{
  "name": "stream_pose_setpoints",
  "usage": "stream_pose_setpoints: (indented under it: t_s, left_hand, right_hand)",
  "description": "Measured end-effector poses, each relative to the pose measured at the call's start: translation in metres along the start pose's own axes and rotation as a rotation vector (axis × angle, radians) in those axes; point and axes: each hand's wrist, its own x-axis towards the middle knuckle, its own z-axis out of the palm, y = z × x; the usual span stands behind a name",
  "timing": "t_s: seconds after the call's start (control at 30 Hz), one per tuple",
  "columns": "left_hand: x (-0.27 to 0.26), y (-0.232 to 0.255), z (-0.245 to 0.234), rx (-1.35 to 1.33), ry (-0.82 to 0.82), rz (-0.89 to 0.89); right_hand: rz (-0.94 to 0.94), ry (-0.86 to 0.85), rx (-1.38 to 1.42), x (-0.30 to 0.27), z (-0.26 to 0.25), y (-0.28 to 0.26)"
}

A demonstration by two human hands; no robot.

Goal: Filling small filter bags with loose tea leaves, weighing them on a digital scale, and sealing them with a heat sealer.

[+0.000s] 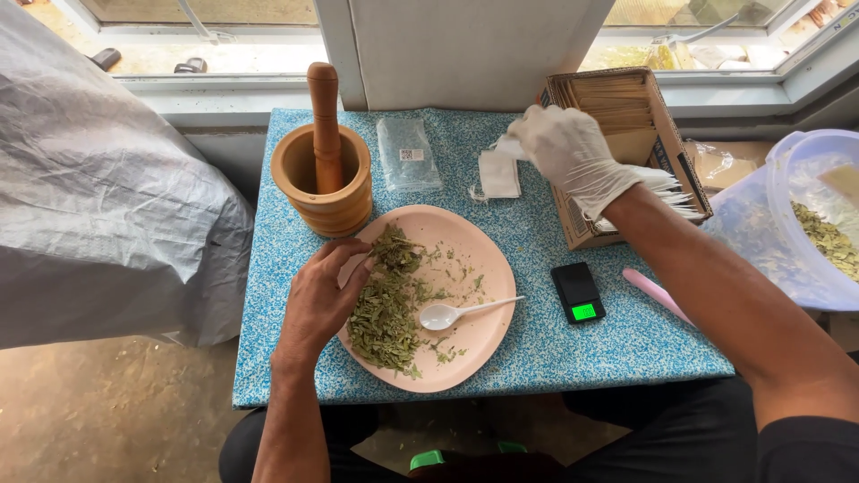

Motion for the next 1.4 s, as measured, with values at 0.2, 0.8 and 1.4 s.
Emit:
stream_pose_setpoints:
  t_s: [0.2, 0.8, 1.4]
  left_hand:
    - [-0.001, -0.006, 0.006, -0.004, 0.042, 0.064]
    - [-0.017, 0.029, 0.055, -1.187, -0.336, -0.056]
    - [-0.018, 0.038, 0.060, -1.156, -0.309, 0.156]
  right_hand:
    - [0.587, -0.386, 1.143, 0.011, -0.107, -0.001]
    - [0.638, -0.731, 1.738, -0.038, -0.193, -0.127]
    - [0.819, -0.618, 1.983, -0.051, -0.173, -0.138]
